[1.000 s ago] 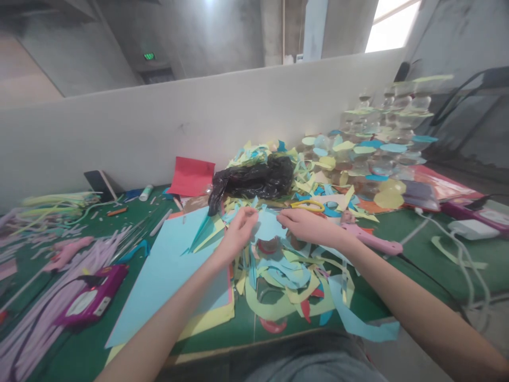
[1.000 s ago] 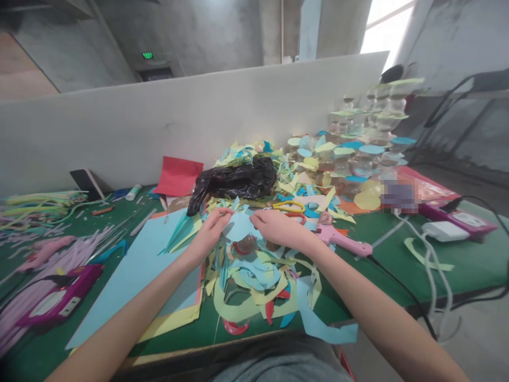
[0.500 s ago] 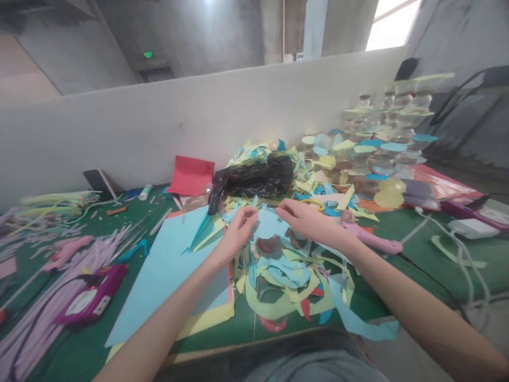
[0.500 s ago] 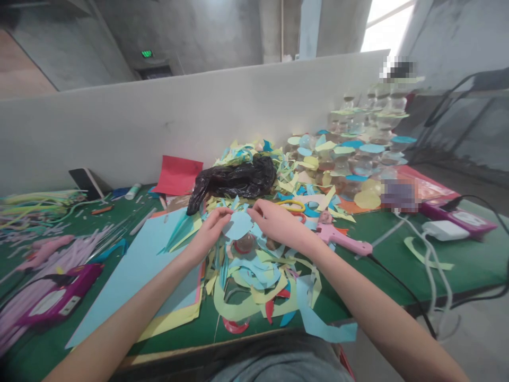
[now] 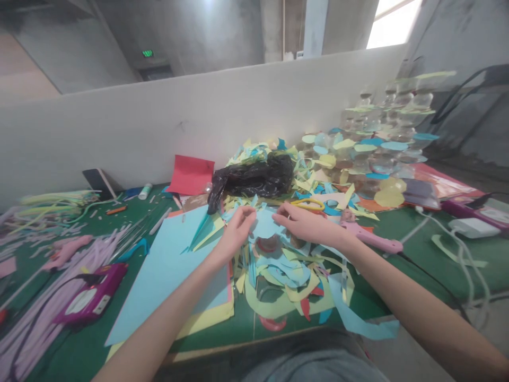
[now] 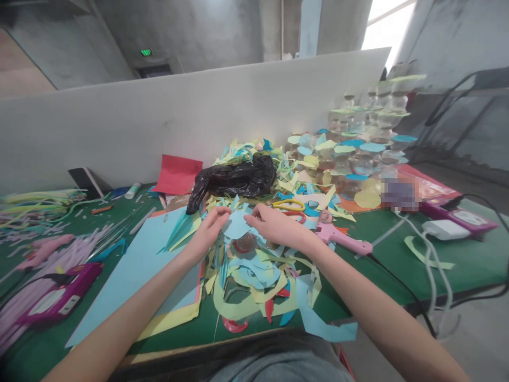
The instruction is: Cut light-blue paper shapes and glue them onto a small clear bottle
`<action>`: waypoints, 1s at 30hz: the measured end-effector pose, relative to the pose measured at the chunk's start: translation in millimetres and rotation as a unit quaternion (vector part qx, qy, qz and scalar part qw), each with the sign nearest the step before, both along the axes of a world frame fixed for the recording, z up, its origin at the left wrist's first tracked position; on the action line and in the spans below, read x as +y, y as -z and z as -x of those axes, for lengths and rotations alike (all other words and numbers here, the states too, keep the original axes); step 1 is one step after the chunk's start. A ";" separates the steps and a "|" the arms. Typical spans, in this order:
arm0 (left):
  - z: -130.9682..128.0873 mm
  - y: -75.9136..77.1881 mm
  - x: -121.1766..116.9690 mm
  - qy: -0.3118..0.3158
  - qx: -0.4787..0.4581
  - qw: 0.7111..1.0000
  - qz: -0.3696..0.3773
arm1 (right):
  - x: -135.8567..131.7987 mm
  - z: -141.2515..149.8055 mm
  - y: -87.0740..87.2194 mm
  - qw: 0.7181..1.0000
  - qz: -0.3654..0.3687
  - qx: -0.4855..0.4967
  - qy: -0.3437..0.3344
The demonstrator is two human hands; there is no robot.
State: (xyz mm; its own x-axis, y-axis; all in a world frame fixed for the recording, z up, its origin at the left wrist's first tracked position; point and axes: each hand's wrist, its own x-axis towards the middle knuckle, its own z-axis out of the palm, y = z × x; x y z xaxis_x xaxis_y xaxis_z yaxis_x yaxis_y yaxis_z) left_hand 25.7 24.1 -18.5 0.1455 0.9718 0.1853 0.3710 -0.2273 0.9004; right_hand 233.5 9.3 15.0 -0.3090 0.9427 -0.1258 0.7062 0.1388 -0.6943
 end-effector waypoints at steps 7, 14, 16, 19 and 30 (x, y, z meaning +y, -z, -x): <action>-0.5 2.5 0.8 0.003 0.003 1.000 -0.011 | 2.6 -2.2 2.6 1.000 -0.001 0.000 0.000; 3.7 10.3 3.4 0.022 0.021 0.999 -0.011 | 3.9 -0.5 2.0 1.000 -0.001 -0.026 -0.001; 4.9 12.6 4.5 0.024 0.022 0.999 -0.011 | 3.8 -0.1 1.9 1.000 -0.001 -0.024 0.000; 4.7 12.8 3.8 0.027 0.016 0.999 -0.009 | 3.5 -0.4 2.6 1.000 -0.005 -0.020 -0.004; 7.2 6.9 5.1 -0.046 -0.043 0.997 -0.042 | -2.8 14.6 -4.2 0.943 -0.332 0.011 -0.013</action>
State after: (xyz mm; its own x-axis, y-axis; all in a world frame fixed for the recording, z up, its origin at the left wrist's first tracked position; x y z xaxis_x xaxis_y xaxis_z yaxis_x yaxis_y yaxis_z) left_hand 18.5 29.3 -25.4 0.0364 0.9610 0.2740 0.3156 -0.2712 0.9093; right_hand 218.9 6.6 19.2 -0.3291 0.8033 0.4965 0.6824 0.5657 -0.4629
